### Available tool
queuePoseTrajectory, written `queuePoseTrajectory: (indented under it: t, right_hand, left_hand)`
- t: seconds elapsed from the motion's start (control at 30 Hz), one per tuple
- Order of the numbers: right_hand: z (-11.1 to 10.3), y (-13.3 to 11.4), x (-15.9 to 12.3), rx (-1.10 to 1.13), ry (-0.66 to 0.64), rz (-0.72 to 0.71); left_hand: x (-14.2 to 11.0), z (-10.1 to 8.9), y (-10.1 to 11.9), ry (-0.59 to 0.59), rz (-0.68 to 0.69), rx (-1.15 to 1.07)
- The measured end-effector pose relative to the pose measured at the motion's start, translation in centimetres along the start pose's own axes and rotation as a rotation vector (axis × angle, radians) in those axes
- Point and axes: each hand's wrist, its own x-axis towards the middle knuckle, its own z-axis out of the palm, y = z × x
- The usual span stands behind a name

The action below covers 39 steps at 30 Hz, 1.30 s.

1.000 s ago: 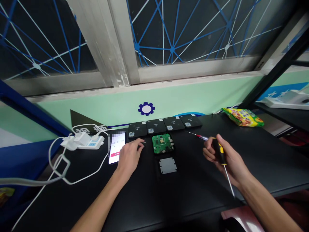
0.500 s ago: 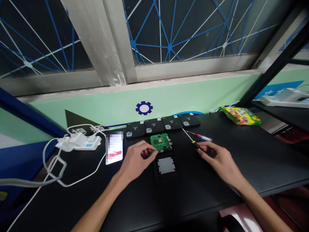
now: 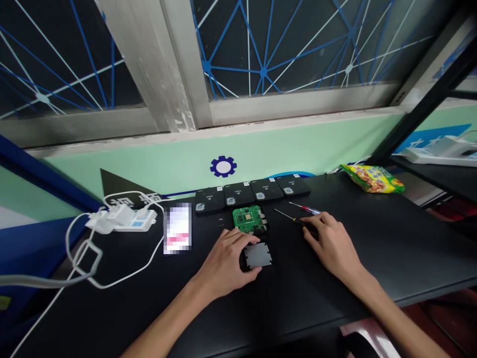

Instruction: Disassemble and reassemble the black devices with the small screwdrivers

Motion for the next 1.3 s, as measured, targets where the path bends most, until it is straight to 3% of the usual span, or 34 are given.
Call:
queuePoseTrajectory:
  t: [0.2, 0.33, 0.47, 0.57, 0.67, 0.87, 1.13, 1.3]
  right_hand:
    - [-0.5, -0.9, 0.1, -0.046, 0.077, -0.004]
    - [-2.0, -3.6, 0.9, 0.242, 0.104, -0.004]
    - [-2.5, -6.1, 2.5, 0.828, -0.257, 0.112]
    - [-1.7, -6.9, 4.0, 1.145, -0.556, 0.114]
    - [-0.5, -7.0, 4.8, 1.318, -0.690, 0.145]
    - [1.3, -6.6, 4.6, 1.417, -0.683, 0.185]
    - [1.4, -6.3, 4.8, 1.428, -0.594, 0.292]
    - [1.1, -6.2, 4.8, 1.430, -0.572, 0.303]
  left_hand:
    - [-0.1, 0.6, 0.0, 0.050, 0.047, -0.023]
    - [-0.2, 0.7, 0.0, 0.129, 0.067, -0.070]
    - [-0.2, 0.2, -0.1, 0.214, 0.048, -0.095]
    - [-0.2, -0.1, -0.2, 0.289, 0.049, -0.118]
    - [-0.2, -0.3, -0.4, 0.343, 0.070, -0.142]
    - [-0.2, -0.3, -0.4, 0.298, 0.029, -0.209]
    - [0.9, -1.1, -1.4, 0.099, -0.306, -0.869]
    - [1.1, -1.4, -2.0, 0.036, -0.354, -1.031]
